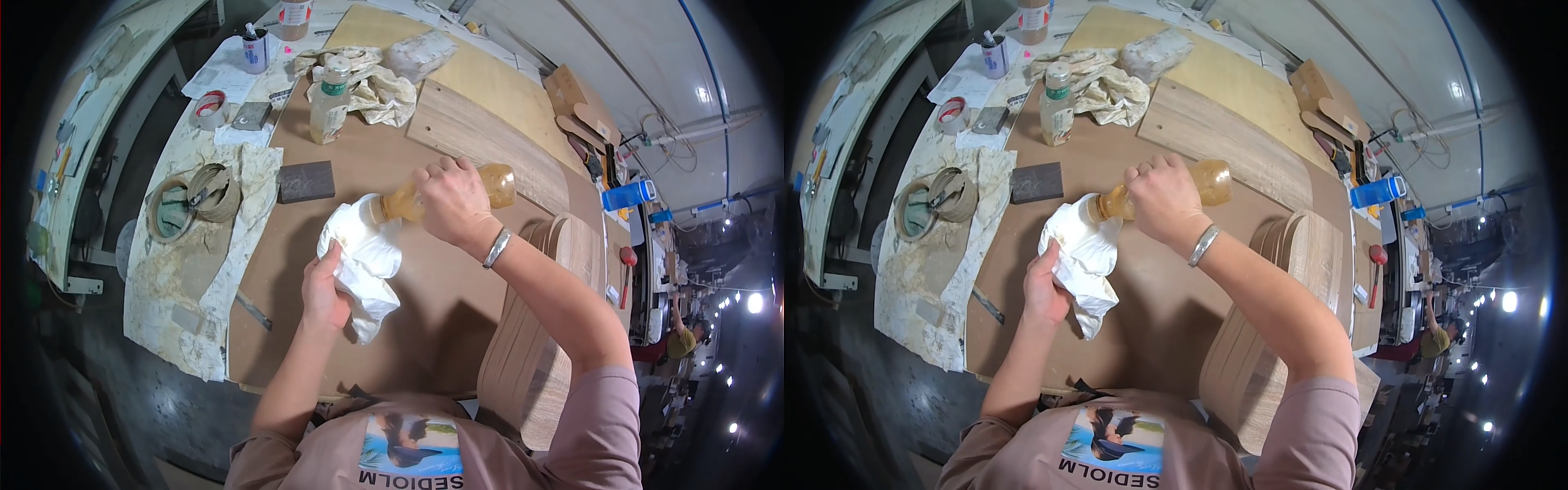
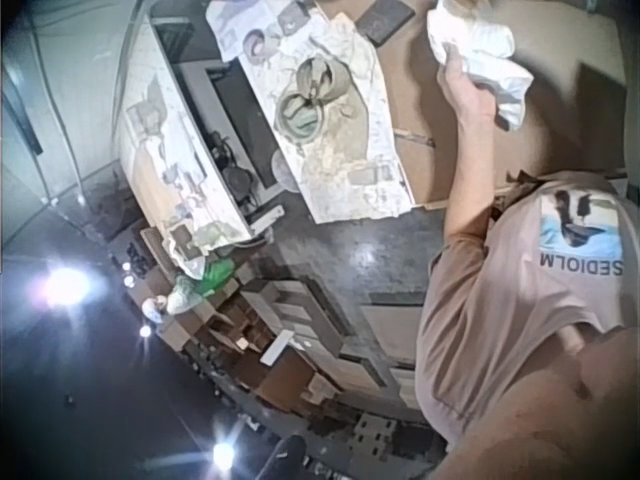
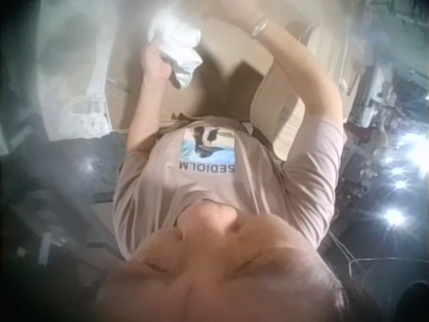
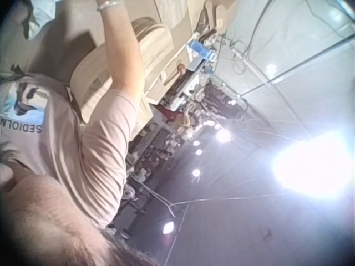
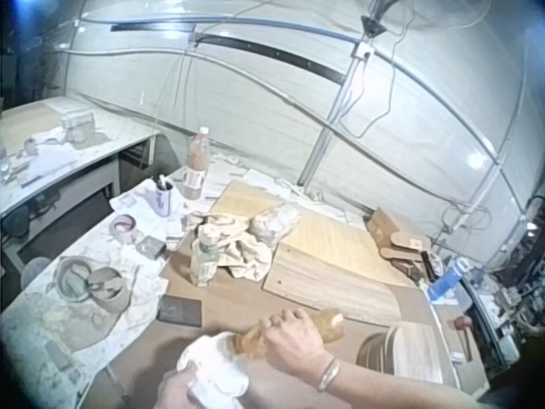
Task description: The person applies numbered circular labels to the edges of a stack of curved wood panels and then wipes the surface of a panel with a cloth dampened from a bottle.
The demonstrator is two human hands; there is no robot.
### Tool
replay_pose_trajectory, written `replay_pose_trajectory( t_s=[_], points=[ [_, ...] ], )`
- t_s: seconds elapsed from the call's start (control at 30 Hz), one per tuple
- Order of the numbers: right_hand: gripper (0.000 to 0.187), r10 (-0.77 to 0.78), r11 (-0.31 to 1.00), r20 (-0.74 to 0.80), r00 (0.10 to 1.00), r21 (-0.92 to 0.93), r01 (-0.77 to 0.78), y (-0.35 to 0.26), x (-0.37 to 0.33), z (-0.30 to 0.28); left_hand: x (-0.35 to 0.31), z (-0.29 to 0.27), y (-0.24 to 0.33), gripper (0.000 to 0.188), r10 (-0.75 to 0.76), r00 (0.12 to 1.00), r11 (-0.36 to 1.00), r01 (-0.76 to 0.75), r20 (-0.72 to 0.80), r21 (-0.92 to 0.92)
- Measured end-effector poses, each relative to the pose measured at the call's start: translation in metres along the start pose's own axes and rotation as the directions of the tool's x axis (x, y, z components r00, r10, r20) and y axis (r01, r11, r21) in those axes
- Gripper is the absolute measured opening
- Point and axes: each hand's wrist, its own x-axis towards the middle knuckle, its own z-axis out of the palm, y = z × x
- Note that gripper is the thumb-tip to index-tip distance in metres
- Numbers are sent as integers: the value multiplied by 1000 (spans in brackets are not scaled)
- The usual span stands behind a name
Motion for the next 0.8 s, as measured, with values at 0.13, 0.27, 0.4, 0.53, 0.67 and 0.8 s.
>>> replay_pose_trajectory(
  t_s=[0.13, 0.27, 0.4, 0.53, 0.67, 0.8],
  points=[
    [16, 15, 1000, 7, 1000, 8, -15, 1, -3, 1, 0, -3, -1, 48, 0, 1000, 1000, 0, 4, 8],
    [15, 31, 999, 34, 999, 14, -32, 2, -6, 6, 1, -2, -2, 48, -10, 1000, 1000, 10, 4, 11],
    [15, 55, 998, 19, 998, 43, -56, 3, -3, 8, 4, -5, -3, 47, -25, 999, 1000, 25, 27, -13],
    [14, 72, 993, -11, 997, 89, -71, 4, 3, 12, 4, -4, 0, 48, -20, 1000, 1000, 20, 23, -23],
    [14, 105, 986, -86, 991, 139, -93, 8, 7, 23, 2, -3, 5, 47, -19, 999, 999, 21, 38, -40],
    [16, 136, 975, -45, 990, 181, -126, 6, 16, 26, -7, 1, 12, 47, 2, 1000, 999, -1, 24, -33]
  ],
)
